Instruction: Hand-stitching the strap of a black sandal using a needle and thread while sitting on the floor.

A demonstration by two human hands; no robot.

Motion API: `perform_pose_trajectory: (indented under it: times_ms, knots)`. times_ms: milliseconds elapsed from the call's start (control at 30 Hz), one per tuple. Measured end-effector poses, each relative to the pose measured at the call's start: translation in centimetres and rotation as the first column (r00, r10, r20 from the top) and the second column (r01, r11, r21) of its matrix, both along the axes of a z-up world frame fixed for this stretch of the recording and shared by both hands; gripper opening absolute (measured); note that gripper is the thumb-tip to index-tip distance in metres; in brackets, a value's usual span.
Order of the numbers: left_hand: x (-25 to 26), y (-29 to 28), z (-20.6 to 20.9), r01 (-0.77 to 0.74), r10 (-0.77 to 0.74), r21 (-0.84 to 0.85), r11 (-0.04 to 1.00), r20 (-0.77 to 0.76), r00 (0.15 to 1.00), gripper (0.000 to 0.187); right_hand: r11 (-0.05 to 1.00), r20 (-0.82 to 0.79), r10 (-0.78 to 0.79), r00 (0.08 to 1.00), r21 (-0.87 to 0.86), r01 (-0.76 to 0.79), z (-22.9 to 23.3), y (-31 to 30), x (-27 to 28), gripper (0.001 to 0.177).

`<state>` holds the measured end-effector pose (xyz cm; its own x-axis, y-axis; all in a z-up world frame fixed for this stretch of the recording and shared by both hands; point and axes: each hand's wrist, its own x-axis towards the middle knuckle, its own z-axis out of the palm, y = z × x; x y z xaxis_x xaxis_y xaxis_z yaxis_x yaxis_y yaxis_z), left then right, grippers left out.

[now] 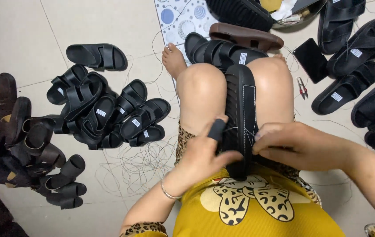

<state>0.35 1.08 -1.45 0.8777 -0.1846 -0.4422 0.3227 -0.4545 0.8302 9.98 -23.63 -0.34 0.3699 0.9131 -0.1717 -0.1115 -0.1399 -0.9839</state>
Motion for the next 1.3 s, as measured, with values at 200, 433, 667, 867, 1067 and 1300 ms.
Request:
perform_pose_trajectory:
  times_ms: [200, 433, 667, 867, 1067, 1300]
  knots:
    - [-0.9, -2.4, 0.0, 0.197, -0.168, 0.116, 0.974, -0.219, 0.961, 0.107, 0.617, 0.474, 0.495, 0.728, -0.782, 0.089, 1.0, -0.3, -2.1, 0.015]
    - [-2.7, -2.5, -1.9, 0.248, -0.249, 0.186, 0.951, -0.017, 0.968, 0.103, 0.71, 0.827, 0.246, 0.505, -0.508, 0.487, -5.2, 0.2, -6.2, 0.022]
    - [-2.9, -5.7, -0.8, 0.204, -0.182, 0.387, 0.899, -0.095, 0.979, 0.113, 0.594, 0.944, -0.173, 0.282, -0.129, 0.794, -12.2, 1.4, -6.5, 0.013]
    - [-4.0, -4.4, -1.3, 0.191, -0.228, 0.352, 0.916, 0.064, 0.972, 0.098, 0.598, 0.92, -0.288, 0.265, -0.044, 0.8, -12.8, 2.9, -7.3, 0.009]
    - [-7.1, -4.9, -3.1, 0.254, -0.285, 0.378, 0.89, 0.028, 0.958, 0.096, 0.638, 0.792, -0.351, 0.5, -0.188, 0.746, -12.7, 2.6, -8.9, 0.007]
    - [-6.1, -1.8, -2.1, 0.247, -0.215, 0.271, 0.93, -0.141, 0.966, 0.108, 0.179, 0.84, -0.52, 0.155, -0.071, 0.981, -19.3, -18.1, 1.8, 0.01]
